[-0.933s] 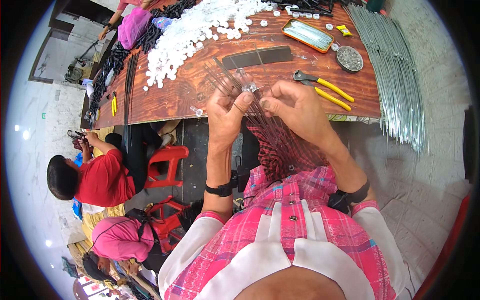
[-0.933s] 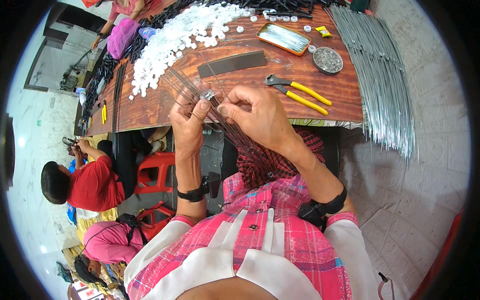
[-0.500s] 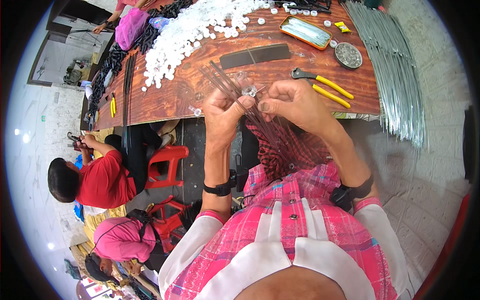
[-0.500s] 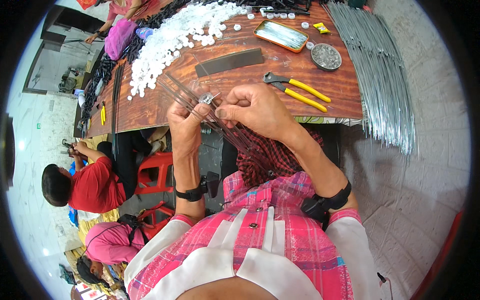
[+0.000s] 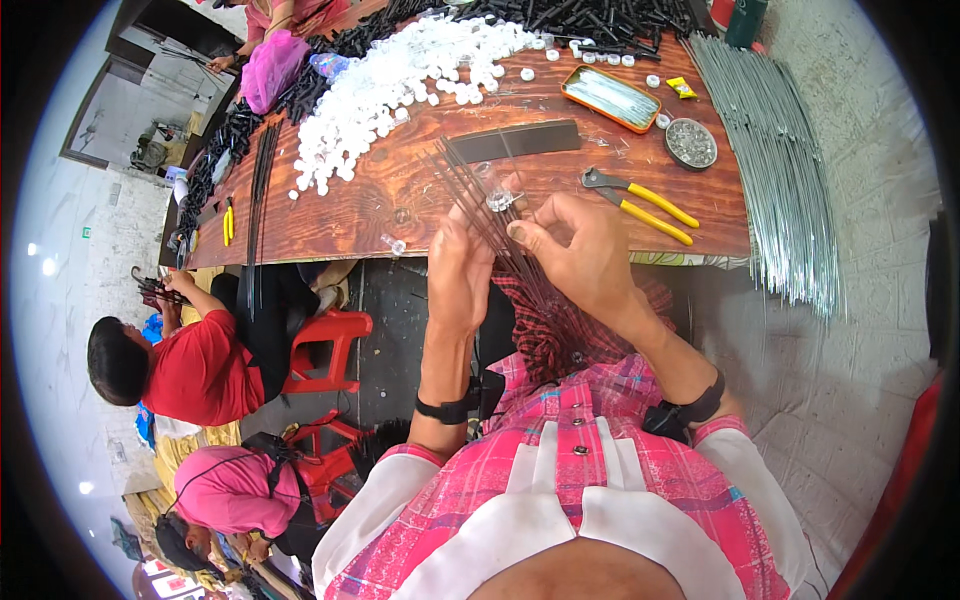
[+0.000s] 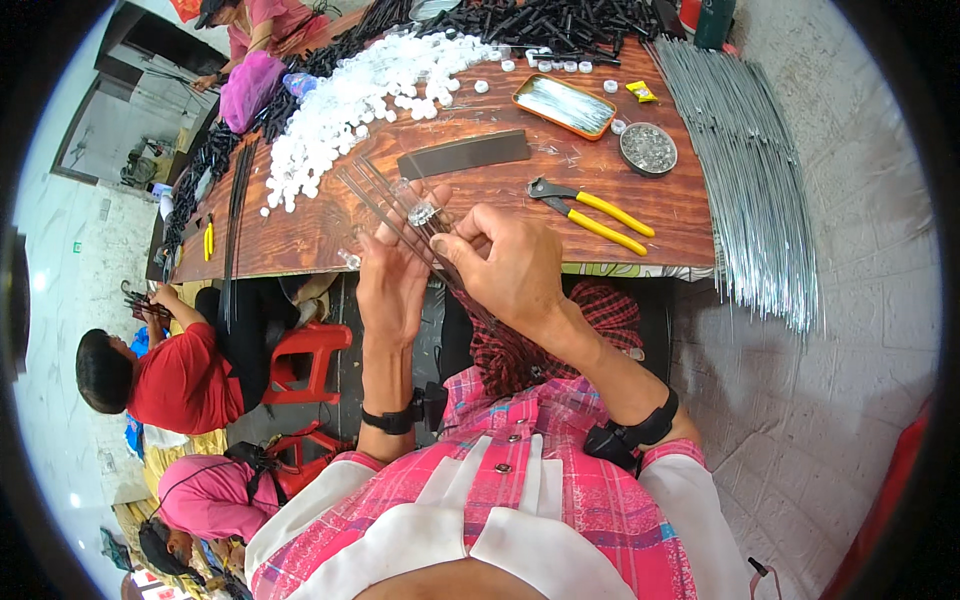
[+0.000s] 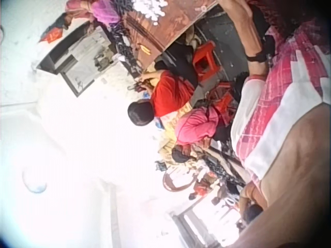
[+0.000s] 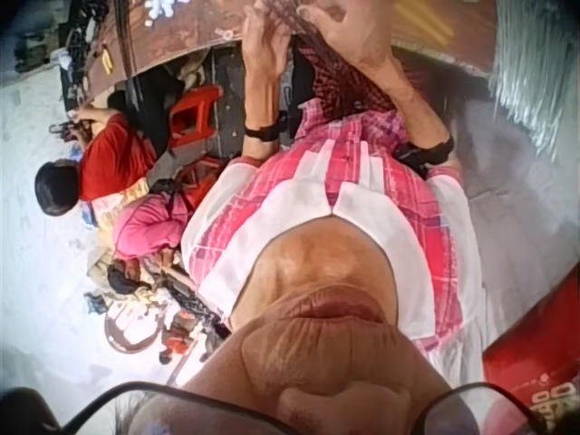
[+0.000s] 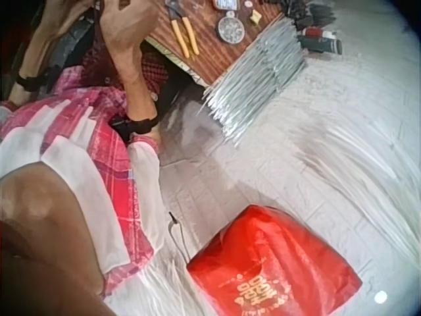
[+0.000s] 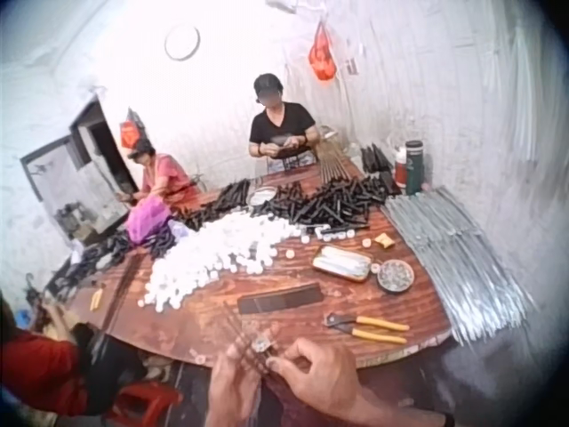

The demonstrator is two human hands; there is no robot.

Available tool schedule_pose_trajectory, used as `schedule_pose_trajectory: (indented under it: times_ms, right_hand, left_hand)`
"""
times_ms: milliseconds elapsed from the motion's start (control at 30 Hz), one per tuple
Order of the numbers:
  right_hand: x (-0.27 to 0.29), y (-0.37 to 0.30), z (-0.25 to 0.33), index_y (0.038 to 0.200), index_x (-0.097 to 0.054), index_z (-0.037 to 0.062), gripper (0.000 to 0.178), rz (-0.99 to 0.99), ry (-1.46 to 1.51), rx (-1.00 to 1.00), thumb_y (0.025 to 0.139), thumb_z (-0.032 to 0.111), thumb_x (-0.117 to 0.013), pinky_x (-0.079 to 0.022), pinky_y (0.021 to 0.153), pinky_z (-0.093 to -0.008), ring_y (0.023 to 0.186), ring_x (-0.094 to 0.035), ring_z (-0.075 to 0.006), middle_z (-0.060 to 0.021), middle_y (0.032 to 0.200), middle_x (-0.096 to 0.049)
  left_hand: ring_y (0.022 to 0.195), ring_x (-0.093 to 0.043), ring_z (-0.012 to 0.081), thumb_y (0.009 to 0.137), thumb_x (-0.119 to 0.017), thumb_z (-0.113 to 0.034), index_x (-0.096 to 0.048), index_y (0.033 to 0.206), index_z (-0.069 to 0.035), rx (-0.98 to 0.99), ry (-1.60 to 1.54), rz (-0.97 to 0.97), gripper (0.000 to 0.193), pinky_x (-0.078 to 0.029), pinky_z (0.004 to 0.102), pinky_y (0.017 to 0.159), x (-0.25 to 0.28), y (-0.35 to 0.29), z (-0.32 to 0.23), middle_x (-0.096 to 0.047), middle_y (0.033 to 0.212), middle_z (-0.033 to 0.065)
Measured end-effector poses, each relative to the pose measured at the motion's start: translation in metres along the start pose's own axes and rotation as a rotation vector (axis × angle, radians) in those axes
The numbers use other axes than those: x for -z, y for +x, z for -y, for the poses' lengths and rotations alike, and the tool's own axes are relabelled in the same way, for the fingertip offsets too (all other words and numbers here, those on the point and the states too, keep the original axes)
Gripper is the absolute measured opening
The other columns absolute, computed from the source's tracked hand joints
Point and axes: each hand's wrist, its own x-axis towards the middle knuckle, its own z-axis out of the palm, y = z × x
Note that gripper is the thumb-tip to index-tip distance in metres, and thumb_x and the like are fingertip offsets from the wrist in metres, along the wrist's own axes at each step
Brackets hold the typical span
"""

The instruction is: Assembling metal wires and plastic components into umbrella rib structures at a production table.

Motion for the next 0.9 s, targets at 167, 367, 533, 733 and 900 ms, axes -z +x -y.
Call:
schedule_pose_trajectory:
  times_ms: [167, 367, 533, 733, 900]
  right_hand:
    - [-0.006, -0.005, 0.013, 0.072, -0.062, 0.0054, 0.019, -0.101, -0.158, 0.228, 0.076, 0.019, -0.074, -0.047, 0.048, -0.0337, 0.054, -0.065, -0.0245, -0.0091, 0.062, -0.064]
    - [0.000, -0.013, 0.032, 0.075, -0.065, 0.0081, 0.012, -0.093, -0.229, 0.451, 0.077, 0.017, -0.072, -0.045, 0.048, -0.0341, 0.057, -0.062, -0.0240, -0.0057, 0.068, -0.064]
    - [0.012, -0.015, 0.021, 0.082, -0.066, 0.0050, 0.008, -0.026, -0.121, 0.309, 0.081, 0.013, -0.068, -0.049, 0.058, -0.0359, 0.066, -0.064, -0.0258, -0.0086, 0.077, -0.065]
    - [0.006, -0.003, 0.003, 0.085, -0.065, -0.0014, 0.011, 0.131, 0.164, 0.097, 0.083, 0.009, -0.066, -0.051, 0.064, -0.0292, 0.071, -0.066, -0.0184, -0.0122, 0.080, -0.066]
    - [0.005, -0.001, 0.005, 0.084, -0.065, -0.0026, 0.011, 0.217, 0.287, 0.009, 0.079, 0.006, -0.069, -0.053, 0.067, -0.0266, 0.074, -0.066, -0.0147, -0.0091, 0.081, -0.066]
  left_hand:
    - [0.108, -0.059, 0.0198, 0.090, -0.064, -0.018, -0.041, 0.133, 0.004, -0.092, 0.207, -0.137, 0.054, -0.047, 0.0330, 0.093, -0.006, -0.004, 0.002, -0.057, 0.125, 0.0191]
    - [0.103, -0.062, 0.0252, 0.091, -0.062, -0.021, -0.041, 0.134, 0.005, -0.114, 0.142, 0.034, 0.055, -0.052, 0.0354, 0.088, 0.005, 0.007, -0.016, -0.056, 0.123, 0.0252]
    - [0.109, -0.061, 0.0311, 0.090, -0.064, -0.028, -0.038, 0.137, 0.004, -0.016, 0.077, 0.109, 0.063, -0.051, 0.0394, 0.093, 0.028, 0.010, -0.011, -0.055, 0.124, 0.0258]
    - [0.118, -0.054, 0.0341, 0.092, -0.061, -0.026, -0.034, 0.138, 0.005, -0.005, 0.002, 0.175, 0.062, -0.045, 0.0427, 0.099, 0.031, 0.004, -0.009, -0.050, 0.130, 0.0290]
    - [0.124, -0.049, 0.0336, 0.091, -0.061, -0.027, -0.035, 0.138, 0.005, 0.008, -0.010, 0.212, 0.063, -0.042, 0.0439, 0.102, 0.035, 0.005, -0.009, -0.048, 0.132, 0.0284]
